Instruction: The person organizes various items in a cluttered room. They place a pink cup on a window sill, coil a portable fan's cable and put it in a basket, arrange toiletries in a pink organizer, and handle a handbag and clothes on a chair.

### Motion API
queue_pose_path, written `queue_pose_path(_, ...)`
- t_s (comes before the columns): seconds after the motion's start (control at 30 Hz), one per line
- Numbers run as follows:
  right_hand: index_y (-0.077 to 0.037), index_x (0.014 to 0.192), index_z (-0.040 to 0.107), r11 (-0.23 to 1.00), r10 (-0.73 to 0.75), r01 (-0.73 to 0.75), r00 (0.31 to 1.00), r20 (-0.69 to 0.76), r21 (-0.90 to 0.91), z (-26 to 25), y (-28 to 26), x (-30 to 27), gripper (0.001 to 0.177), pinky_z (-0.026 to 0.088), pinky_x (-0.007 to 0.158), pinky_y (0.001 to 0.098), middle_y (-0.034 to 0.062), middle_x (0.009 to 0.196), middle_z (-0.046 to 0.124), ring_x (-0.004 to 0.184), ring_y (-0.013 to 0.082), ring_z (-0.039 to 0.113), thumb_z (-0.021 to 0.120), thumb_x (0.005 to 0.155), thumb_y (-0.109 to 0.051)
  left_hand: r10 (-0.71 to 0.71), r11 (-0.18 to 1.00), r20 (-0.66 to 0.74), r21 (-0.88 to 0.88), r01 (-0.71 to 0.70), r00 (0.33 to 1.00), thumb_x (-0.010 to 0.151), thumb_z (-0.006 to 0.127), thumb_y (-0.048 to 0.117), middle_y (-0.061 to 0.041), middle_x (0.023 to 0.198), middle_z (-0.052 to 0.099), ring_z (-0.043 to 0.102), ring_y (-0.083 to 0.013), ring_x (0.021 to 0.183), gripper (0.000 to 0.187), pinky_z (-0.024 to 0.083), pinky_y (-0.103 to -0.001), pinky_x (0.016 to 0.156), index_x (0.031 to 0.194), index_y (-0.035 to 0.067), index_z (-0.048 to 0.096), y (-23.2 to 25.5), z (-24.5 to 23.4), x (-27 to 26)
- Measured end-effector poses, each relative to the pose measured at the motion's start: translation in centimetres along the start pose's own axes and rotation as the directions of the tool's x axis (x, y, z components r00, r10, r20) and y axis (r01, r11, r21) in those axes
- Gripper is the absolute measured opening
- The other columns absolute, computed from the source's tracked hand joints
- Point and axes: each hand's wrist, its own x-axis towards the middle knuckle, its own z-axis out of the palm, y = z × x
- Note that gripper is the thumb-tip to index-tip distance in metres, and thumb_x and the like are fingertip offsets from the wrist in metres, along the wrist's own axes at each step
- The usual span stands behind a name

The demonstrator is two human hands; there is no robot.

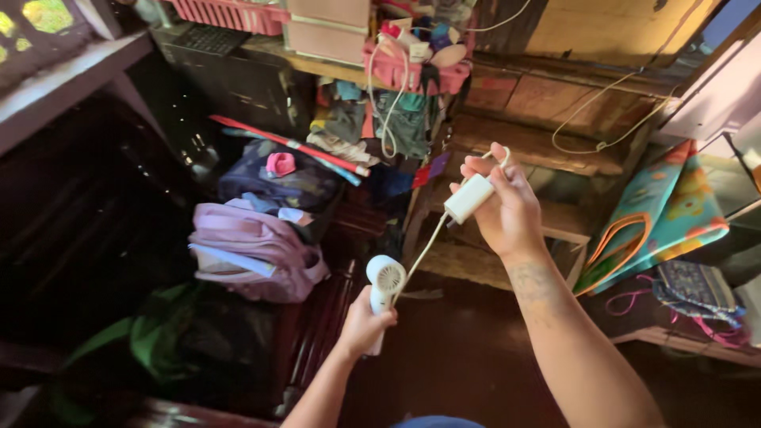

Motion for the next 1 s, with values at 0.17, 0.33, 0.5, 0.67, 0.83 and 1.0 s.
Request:
queue_pose_path(0.17,-0.007,0.148,0.040,0.878,-0.115,0.132,0.991,0.067,-0.461,-5.3,2.2,4.9,0.048,0.054,0.100,0.0406,0.0173,0.119,0.070,0.115,0.0255,0.067,0.059,0.105,-0.015,0.268,0.961,-0.103,0.098,-0.258,0.958,0.077,0.074,0.010,-0.007,0.088,0.075,0.069,-0.0137,0.080,0.033,0.058,-0.031,0.073,0.109,0.004,0.066,7.3,3.8,2.5)
queue_pose_path(0.33,-0.003,0.144,0.050,0.577,0.149,0.040,0.977,0.153,-0.816,-9.0,6.4,7.5,0.044,0.055,0.094,0.0312,0.0090,0.112,0.076,0.103,0.0163,0.070,0.060,0.104,-0.017,0.382,0.879,0.066,0.281,-0.384,0.922,0.079,0.078,0.015,-0.009,0.091,0.076,0.075,-0.0135,0.083,0.038,0.059,-0.033,0.075,0.113,0.006,0.065,14.7,2.5,8.1)
queue_pose_path(0.5,0.003,0.131,0.064,0.735,0.362,-0.111,0.898,0.249,-0.669,-10.7,11.2,9.9,0.034,0.056,0.088,0.0330,0.0066,0.114,0.074,0.102,0.0151,0.068,0.066,0.101,-0.014,0.391,0.814,0.214,0.373,-0.444,0.895,0.075,0.082,0.015,-0.011,0.093,0.074,0.073,-0.0141,0.088,0.044,0.058,-0.034,0.077,0.113,0.004,0.064,18.2,0.7,16.7)
queue_pose_path(0.67,-0.003,0.132,0.058,0.801,0.369,-0.246,0.921,0.126,-0.545,-9.6,14.5,16.2,0.038,0.056,0.093,0.0312,0.0015,0.115,0.071,0.103,0.0125,0.067,0.061,0.101,-0.024,0.424,0.866,0.236,0.177,-0.468,0.874,0.074,0.079,0.011,-0.008,0.097,0.074,0.069,-0.0127,0.091,0.038,0.059,-0.032,0.081,0.108,0.002,0.066,17.9,-1.9,25.9)
queue_pose_path(0.83,-0.008,0.130,0.063,0.717,0.528,-0.402,0.847,0.066,-0.569,-8.7,16.0,21.1,0.044,0.059,0.087,0.0296,0.0069,0.093,0.075,0.091,0.0150,0.073,0.051,0.102,-0.039,0.356,0.872,0.229,0.268,-0.410,0.906,0.071,0.080,0.008,-0.005,0.090,0.073,0.070,-0.0129,0.084,0.040,0.057,-0.031,0.078,0.108,0.002,0.064,17.8,-5.2,34.0)
queue_pose_path(1.0,0.000,0.116,0.069,0.685,0.579,-0.378,0.801,0.150,-0.623,-8.8,17.3,24.7,0.044,0.053,0.070,0.0288,0.0045,0.080,0.072,0.076,0.0137,0.067,0.054,0.102,-0.039,0.184,0.979,0.308,0.033,-0.203,0.933,0.074,0.075,0.006,-0.004,0.086,0.069,0.071,-0.0153,0.077,0.034,0.061,-0.033,0.070,0.104,0.001,0.061,17.5,-8.0,40.2)
